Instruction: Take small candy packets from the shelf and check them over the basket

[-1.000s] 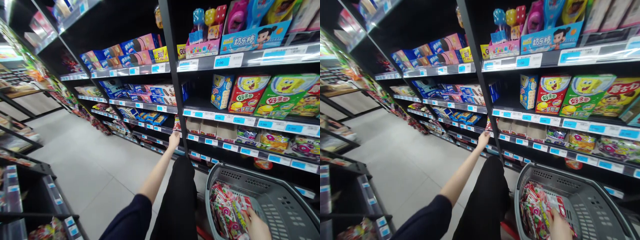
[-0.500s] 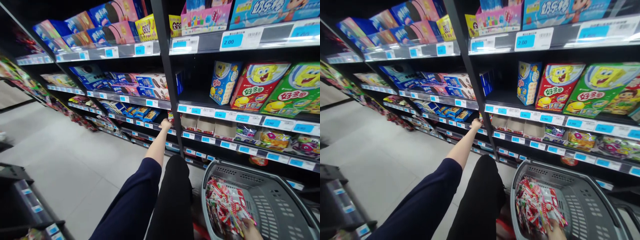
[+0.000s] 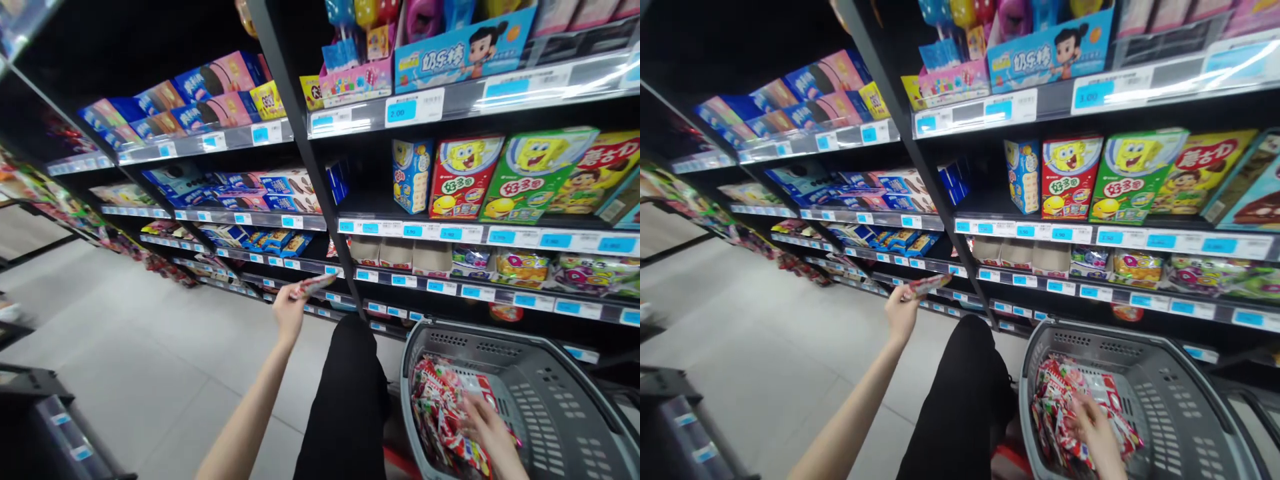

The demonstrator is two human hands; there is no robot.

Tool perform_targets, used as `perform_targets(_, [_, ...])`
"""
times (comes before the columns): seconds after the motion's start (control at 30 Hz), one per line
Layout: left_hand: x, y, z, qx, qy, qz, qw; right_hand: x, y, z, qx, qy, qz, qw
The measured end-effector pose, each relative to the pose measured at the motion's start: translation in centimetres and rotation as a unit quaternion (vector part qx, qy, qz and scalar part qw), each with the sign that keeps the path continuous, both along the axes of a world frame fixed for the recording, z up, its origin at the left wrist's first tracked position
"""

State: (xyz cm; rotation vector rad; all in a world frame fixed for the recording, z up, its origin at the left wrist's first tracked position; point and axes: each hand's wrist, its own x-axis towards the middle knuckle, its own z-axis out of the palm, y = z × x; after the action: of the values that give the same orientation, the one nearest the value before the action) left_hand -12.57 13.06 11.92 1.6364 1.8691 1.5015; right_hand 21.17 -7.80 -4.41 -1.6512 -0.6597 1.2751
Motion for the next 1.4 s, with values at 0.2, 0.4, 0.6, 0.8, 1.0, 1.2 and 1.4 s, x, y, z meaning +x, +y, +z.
perform_targets(0.2, [5.8,-13.0,-3.3,0.076,0.047,-0.299,0.95,-6.1,0.2,13.6,0.19,0.333,0.042,0.923])
perform_targets(0.4, [11.3,-16.3,-0.9,0.02,-0.114,-0.34,0.933,-4.2,-1.6,14.2,0.21,0.189,-0.014,0.959])
perform_targets(0.6, [13.5,-15.3,0.5,-0.232,-0.394,-0.498,0.737,-1.9,-2.3,12.4,0.218,0.143,-0.069,0.963])
perform_targets(0.8, [14.8,-15.8,-4.8,-0.4,-0.45,-0.465,0.649,-0.5,-1.7,9.8,0.163,0.13,-0.029,0.978])
perform_targets(1.0, [15.3,-15.3,-6.0,-0.492,-0.519,-0.445,0.539,1.2,-2.0,9.6,0.153,0.18,0.066,0.97])
perform_targets(1.2, [15.3,-16.6,-7.2,-0.634,-0.379,-0.509,0.442,0.8,-2.0,9.9,0.138,0.186,0.167,0.958])
perform_targets(1.4, [17.3,-17.8,-7.8,-0.491,-0.516,-0.407,0.572,0.9,-1.3,7.4,0.161,0.145,-0.167,0.962])
